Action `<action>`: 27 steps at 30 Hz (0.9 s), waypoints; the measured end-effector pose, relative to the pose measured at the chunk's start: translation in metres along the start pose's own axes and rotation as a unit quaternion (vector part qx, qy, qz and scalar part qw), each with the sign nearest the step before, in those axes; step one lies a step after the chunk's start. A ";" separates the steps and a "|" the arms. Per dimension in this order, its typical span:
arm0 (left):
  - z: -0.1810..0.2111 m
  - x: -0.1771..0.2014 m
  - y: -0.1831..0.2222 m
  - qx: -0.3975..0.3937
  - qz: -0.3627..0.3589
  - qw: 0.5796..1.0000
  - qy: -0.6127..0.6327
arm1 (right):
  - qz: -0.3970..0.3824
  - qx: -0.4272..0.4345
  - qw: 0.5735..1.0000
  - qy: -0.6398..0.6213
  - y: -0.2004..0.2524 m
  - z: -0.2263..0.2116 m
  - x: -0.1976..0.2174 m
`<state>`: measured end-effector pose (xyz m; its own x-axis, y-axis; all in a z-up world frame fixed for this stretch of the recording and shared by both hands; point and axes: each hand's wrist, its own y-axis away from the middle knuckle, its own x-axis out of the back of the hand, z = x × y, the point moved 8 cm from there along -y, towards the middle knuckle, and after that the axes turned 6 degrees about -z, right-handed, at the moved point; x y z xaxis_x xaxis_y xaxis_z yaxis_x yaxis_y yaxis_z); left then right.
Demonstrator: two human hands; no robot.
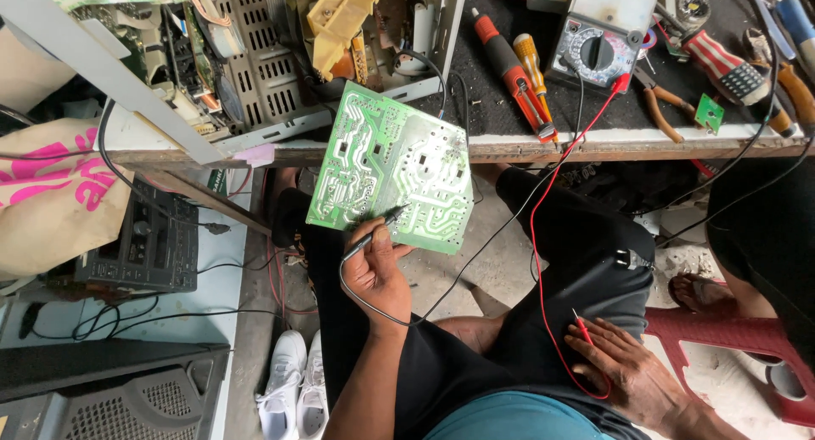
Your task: Testing electrical continuity or voltage on a circuit board using a multimeter.
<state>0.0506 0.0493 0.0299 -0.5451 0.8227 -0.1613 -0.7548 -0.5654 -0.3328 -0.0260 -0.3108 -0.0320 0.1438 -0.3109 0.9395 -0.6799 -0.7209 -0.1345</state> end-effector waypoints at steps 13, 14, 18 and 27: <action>-0.015 -0.003 0.000 0.034 -0.007 0.998 0.056 | 0.046 -0.014 0.994 -0.100 0.014 0.017 -0.029; -0.012 -0.004 -0.001 0.029 -0.011 0.998 0.053 | 0.051 -0.018 0.993 -0.104 0.014 0.018 -0.029; -0.006 -0.006 -0.002 0.018 -0.019 0.998 0.060 | 0.058 -0.016 0.994 -0.095 0.010 0.015 -0.025; -0.003 -0.003 -0.003 0.022 -0.018 0.999 0.028 | 0.058 -0.014 0.993 -0.106 0.004 0.011 -0.021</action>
<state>0.0554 0.0486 0.0283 -0.4967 0.8442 -0.2016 -0.7896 -0.5359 -0.2990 -0.0234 -0.3141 -0.0557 0.2089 -0.5170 0.8301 -0.7197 -0.6560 -0.2275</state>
